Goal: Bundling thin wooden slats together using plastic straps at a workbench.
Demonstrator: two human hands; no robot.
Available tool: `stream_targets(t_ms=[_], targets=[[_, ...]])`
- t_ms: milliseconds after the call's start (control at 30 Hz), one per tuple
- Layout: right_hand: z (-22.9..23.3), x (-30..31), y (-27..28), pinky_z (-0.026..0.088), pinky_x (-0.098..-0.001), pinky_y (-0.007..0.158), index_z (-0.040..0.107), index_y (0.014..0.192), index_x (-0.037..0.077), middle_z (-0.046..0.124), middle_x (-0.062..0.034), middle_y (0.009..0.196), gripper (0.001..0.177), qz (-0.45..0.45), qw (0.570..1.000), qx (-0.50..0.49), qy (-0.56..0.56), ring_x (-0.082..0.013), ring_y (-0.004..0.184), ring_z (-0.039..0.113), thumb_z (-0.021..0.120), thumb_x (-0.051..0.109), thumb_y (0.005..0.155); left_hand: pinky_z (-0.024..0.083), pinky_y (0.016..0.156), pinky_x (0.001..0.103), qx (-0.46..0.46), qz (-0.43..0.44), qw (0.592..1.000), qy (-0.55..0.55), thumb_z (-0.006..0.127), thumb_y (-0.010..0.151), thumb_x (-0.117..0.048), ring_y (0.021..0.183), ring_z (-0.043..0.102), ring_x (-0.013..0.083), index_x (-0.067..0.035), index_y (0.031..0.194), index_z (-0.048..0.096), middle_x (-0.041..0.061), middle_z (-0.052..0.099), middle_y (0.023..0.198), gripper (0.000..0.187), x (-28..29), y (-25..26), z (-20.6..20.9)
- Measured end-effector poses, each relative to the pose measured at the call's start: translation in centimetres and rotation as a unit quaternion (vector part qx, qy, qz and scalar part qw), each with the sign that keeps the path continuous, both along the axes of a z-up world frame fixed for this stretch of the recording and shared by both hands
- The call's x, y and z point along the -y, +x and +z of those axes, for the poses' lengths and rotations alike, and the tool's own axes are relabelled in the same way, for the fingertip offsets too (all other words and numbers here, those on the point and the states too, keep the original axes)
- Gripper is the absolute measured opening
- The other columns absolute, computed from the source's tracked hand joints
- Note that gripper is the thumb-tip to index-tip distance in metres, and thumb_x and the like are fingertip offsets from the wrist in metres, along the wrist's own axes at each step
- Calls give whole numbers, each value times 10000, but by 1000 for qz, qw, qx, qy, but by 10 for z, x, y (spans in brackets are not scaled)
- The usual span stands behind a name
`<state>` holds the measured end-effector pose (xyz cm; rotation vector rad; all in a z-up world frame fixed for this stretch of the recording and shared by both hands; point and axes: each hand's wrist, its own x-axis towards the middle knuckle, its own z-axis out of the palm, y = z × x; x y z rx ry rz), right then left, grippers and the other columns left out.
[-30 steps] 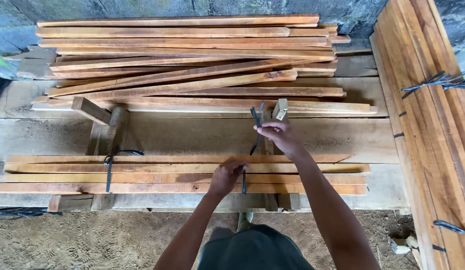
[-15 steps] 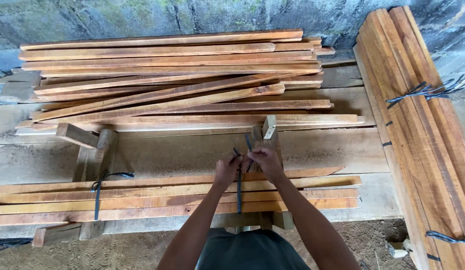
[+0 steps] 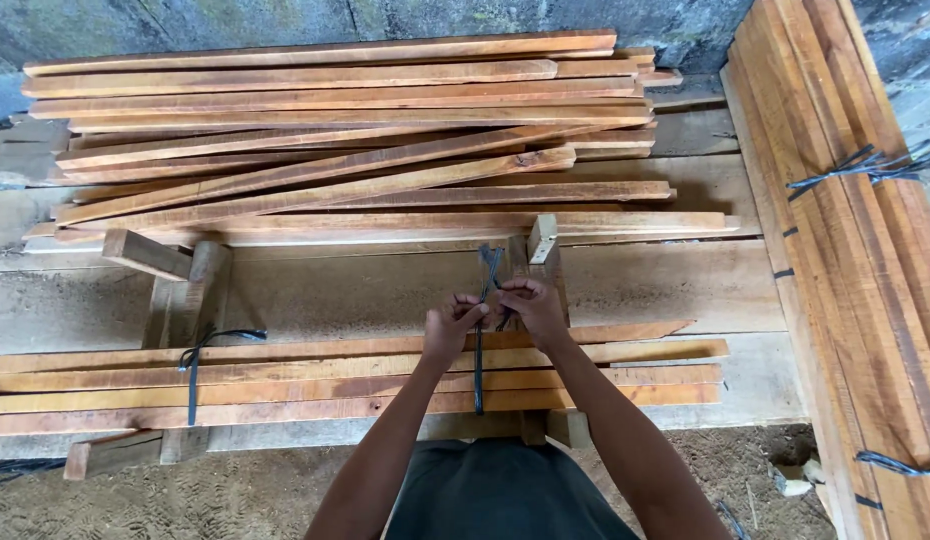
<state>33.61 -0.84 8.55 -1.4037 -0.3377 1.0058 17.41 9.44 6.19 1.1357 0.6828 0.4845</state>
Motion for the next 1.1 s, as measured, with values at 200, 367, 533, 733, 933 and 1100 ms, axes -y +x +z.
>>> stream_targets(t_ms=[200,367,533,733,933,1100], targets=[[-15,-1,-2,657,-401,661,737,1063,-71,747,-221,884,256,47,999,16,-18,-256,740,748,836,108,911,630,786,411,3,4,1000,18,755,990,-102,874,732,223,101,1132,682,257,755,978,258,3,-3,9],[43,2,-11,606,-420,653,767,872,-59,729,-221,760,114,58,998,28,-6,-254,667,726,811,46,885,629,748,364,30,22,999,6,735,990,-74,813,682,179,79,1073,698,207,734,898,178,3,0,10],[36,11,-10,494,-400,695,810,931,-32,744,-201,784,150,95,994,48,-20,-208,703,612,823,110,884,654,718,374,21,17,999,39,736,992,-82,771,714,187,56,1065,734,226,750,899,156,6,-2,34],[36,5,-13,555,-361,670,810,938,-21,768,-199,839,279,71,997,17,-32,-225,724,685,939,167,777,648,778,419,-6,-13,996,92,709,1024,-107,865,733,228,35,1135,731,235,749,968,181,7,-8,30],[10,1,-7,574,-362,608,806,981,-45,749,-209,818,324,29,998,12,-52,-258,665,701,907,237,858,633,832,424,-80,-70,980,170,755,997,-190,956,743,255,-29,1263,706,196,751,1085,315,6,-9,58],[-17,6,5,555,-254,593,794,969,-7,768,-146,864,270,-33,996,-77,-24,-203,693,725,925,170,814,538,1010,548,-114,-161,971,133,674,1050,-273,1236,625,374,-6,1343,543,251,648,1244,417,2,-16,48]])
